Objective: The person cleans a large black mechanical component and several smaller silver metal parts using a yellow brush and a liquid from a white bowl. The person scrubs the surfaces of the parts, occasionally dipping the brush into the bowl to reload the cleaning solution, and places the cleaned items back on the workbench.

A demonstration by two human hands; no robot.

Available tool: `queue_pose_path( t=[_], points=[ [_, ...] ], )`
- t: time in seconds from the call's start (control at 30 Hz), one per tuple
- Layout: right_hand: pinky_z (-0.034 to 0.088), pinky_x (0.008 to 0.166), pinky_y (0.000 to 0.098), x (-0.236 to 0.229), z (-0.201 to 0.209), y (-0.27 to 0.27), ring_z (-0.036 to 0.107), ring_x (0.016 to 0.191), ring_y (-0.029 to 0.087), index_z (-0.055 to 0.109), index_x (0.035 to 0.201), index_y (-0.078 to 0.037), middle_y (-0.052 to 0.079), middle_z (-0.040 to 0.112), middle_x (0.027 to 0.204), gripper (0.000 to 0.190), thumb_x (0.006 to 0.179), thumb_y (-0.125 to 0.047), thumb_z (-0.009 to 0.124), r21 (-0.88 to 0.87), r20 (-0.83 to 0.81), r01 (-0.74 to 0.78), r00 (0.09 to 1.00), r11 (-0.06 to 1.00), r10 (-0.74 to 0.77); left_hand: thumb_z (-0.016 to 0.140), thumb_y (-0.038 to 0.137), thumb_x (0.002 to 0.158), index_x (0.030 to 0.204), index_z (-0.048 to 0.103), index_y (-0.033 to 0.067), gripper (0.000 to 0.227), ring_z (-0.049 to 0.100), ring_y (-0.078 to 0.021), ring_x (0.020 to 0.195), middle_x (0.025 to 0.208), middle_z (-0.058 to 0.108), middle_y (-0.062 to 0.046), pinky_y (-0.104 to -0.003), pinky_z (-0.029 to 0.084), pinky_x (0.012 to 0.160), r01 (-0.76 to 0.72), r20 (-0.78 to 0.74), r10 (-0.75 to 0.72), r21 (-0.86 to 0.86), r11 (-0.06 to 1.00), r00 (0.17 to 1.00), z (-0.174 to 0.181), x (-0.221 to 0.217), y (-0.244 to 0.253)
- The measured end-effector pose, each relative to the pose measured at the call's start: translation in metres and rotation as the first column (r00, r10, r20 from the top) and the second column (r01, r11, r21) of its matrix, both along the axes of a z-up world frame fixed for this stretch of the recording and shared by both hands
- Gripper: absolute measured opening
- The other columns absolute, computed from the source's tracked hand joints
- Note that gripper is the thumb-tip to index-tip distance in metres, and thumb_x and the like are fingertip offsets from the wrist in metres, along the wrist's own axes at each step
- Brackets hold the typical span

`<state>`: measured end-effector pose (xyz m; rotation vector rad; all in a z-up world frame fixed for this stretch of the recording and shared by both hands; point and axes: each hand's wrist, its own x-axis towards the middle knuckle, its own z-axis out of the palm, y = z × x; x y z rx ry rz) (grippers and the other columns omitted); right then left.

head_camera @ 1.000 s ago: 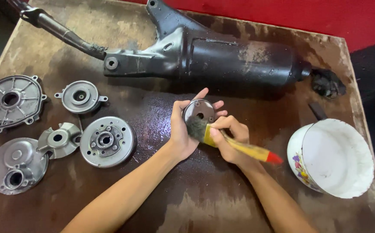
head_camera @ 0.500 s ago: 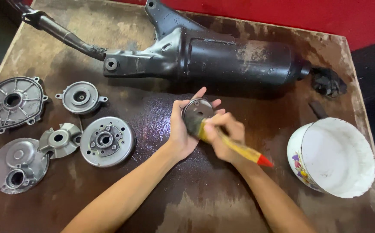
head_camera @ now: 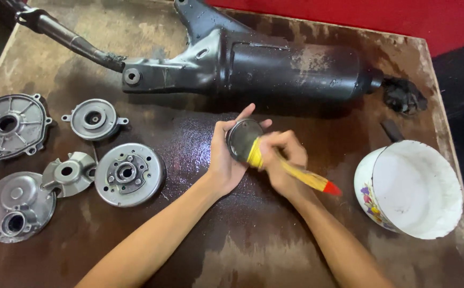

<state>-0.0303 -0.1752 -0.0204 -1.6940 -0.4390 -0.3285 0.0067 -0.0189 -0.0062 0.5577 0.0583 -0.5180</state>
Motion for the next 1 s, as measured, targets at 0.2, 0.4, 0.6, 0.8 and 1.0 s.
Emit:
queue_pose_path(
  t=[0.2,0.4,0.6,0.8,1.0],
  points=[
    [0.052,0.069,0.0264,0.003,0.018,0.01,0.058,0.081,0.009,0.053,0.113,-0.003,0.006,0.062,0.1,0.01,0.108,-0.011,0.057,0.039,-0.124,0.186,0.976,0.982,-0.18,0.04,0.043,0.1,0.155,0.05,0.0176,0.062,0.059,-0.0282,0.111,0.132,0.062,-0.012,-0.045,0.049,0.093,-0.01,0.053,0.012,-0.039,0.999,0.999,-0.012,0.0,0.0],
    [0.046,0.059,0.0243,0.003,0.027,0.014,0.059,0.068,0.01,0.052,0.11,-0.006,0.004,0.064,0.088,0.014,0.103,-0.018,0.056,0.151,-0.239,0.239,0.95,0.959,-0.2,0.037,0.045,0.095,0.15,0.052,0.0218,0.061,0.062,-0.0279,0.113,0.133,0.066,-0.012,-0.044,0.046,0.086,-0.003,-0.002,0.003,-0.015,1.0,1.0,-0.004,-0.001,0.001],
    [0.048,0.088,0.0284,0.0,-0.004,-0.008,0.057,0.098,0.013,0.055,0.102,-0.001,0.009,0.062,0.101,0.015,0.111,-0.012,0.06,-0.095,0.05,0.033,0.998,0.995,-0.029,0.039,0.041,0.096,0.15,0.051,0.0174,0.06,0.064,-0.0338,0.117,0.13,0.065,-0.016,-0.049,0.05,0.106,-0.039,0.004,0.04,-0.115,0.993,0.999,-0.01,0.001,0.0],
    [0.048,0.072,0.0266,-0.006,0.004,-0.01,0.057,0.077,0.01,0.056,0.102,-0.004,0.005,0.065,0.089,0.01,0.101,-0.01,0.064,-0.209,0.039,-0.004,0.999,0.978,0.013,0.039,0.039,0.095,0.151,0.048,0.0145,0.062,0.065,-0.0366,0.117,0.128,0.064,-0.018,-0.052,0.047,0.109,-0.069,-0.01,0.068,-0.127,0.99,0.998,-0.005,0.0,0.001],
    [0.051,0.08,0.0272,-0.003,0.003,-0.004,0.059,0.089,0.011,0.05,0.107,-0.003,0.007,0.064,0.097,0.01,0.107,-0.01,0.057,-0.105,0.015,0.131,0.991,0.986,-0.13,0.038,0.042,0.094,0.154,0.048,0.0193,0.065,0.062,-0.0284,0.122,0.135,0.066,-0.013,-0.047,0.045,0.107,-0.034,-0.062,0.032,-0.026,0.999,0.998,0.004,-0.002,0.004]
  ],
)
